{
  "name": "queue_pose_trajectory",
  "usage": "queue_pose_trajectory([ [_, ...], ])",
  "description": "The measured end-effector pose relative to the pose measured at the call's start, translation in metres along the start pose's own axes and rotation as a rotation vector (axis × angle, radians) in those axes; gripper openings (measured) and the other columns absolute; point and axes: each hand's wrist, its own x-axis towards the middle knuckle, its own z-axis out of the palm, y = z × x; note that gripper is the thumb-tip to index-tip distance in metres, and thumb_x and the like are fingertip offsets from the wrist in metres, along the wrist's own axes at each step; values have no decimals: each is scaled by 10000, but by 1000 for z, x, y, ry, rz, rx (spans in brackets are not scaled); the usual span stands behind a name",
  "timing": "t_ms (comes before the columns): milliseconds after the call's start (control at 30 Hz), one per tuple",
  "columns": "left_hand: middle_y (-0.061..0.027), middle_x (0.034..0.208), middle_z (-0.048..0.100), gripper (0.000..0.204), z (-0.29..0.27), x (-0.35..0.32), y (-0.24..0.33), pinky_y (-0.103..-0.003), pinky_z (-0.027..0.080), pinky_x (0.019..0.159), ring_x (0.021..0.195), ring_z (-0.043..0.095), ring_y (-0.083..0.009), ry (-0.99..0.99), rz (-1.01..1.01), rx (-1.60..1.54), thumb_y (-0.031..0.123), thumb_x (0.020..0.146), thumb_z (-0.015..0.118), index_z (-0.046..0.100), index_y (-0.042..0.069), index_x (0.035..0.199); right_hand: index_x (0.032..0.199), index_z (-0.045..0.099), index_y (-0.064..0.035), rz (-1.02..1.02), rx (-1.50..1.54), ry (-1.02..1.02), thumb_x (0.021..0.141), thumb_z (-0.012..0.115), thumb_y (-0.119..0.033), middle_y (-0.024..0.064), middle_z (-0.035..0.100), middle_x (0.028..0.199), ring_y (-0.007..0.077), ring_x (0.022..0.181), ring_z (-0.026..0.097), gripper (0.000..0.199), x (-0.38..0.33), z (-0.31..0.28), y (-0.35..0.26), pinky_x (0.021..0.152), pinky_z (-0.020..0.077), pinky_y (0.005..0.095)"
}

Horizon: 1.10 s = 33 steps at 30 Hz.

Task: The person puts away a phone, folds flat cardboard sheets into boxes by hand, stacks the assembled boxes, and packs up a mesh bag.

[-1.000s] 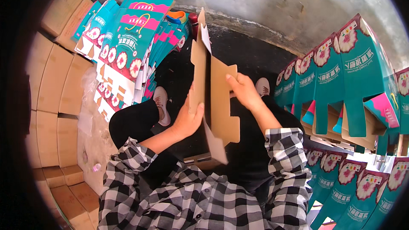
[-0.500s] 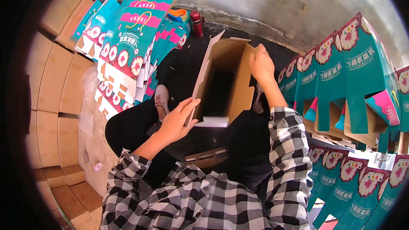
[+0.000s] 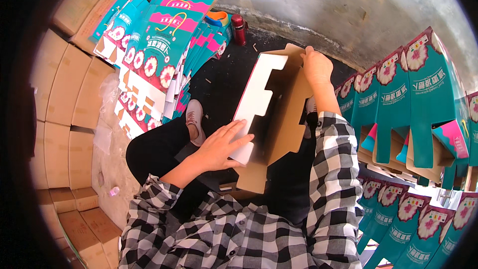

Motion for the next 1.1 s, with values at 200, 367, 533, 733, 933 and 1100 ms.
queue_pose_trajectory([
  [200, -210, 1377, 335, 672, 12, 1, -2, -454, 255, 1054, 1287, 309, -355, 21, 24, 92, 509, 779, 592, 458, 89, 1285, 903, 578, -95, -430, -27, 17, 817, 593, -321, 90, 619, 818, 293, 781, 618, 242, -14, 9, 2, 648, 495, 404],
  [367, -175, 1314, 431, 616, 26, -22, 8, -456, 260, 1047, 1251, 368, -339, 59, -5, -103, 462, 815, 556, 469, 40, 1255, 1043, 643, -183, -428, 55, -336, 775, 616, -410, 134, 558, 1002, 318, 965, 549, 353, -35, -3, 0, 799, 467, 435],
  [533, -191, 1181, 509, 500, 61, 9, 36, -455, 355, 954, 1117, 479, -330, 333, -285, 151, 253, 775, 614, 504, -14, 1184, 1072, 650, -212, -300, 83, -329, 822, 572, -394, 138, 549, 1026, 319, 943, 562, 320, -33, 8, 3, 797, 481, 404],
  [733, -201, 1219, 481, 493, 90, 26, 75, -489, 323, 990, 1148, 455, -341, 383, -48, 140, 174, 760, 590, 483, -39, 1191, 1049, 663, -206, -210, 120, -328, 832, 559, -365, 142, 554, 1004, 315, 898, 590, 288, -40, -4, -5, 775, 492, 389],
  [933, -206, 1185, 499, 445, 100, 19, 73, -473, 316, 1001, 1154, 453, -336, 335, -151, 69, 101, 744, 555, 496, -54, 1157, 983, 690, -187, -174, 129, -320, 825, 546, -412, 151, 581, 979, 307, 904, 597, 310, -46, -13, -4, 765, 494, 378],
  [1100, -193, 1071, 556, 339, 46, -17, 32, -421, 371, 951, 1056, 510, -327, 233, -111, 25, 93, 760, 559, 528, -54, 1065, 902, 698, -73, -155, 253, -787, 861, 392, -527, 169, 635, 725, 288, 698, 618, 549, -30, -31, 22, 668, 486, 368],
])
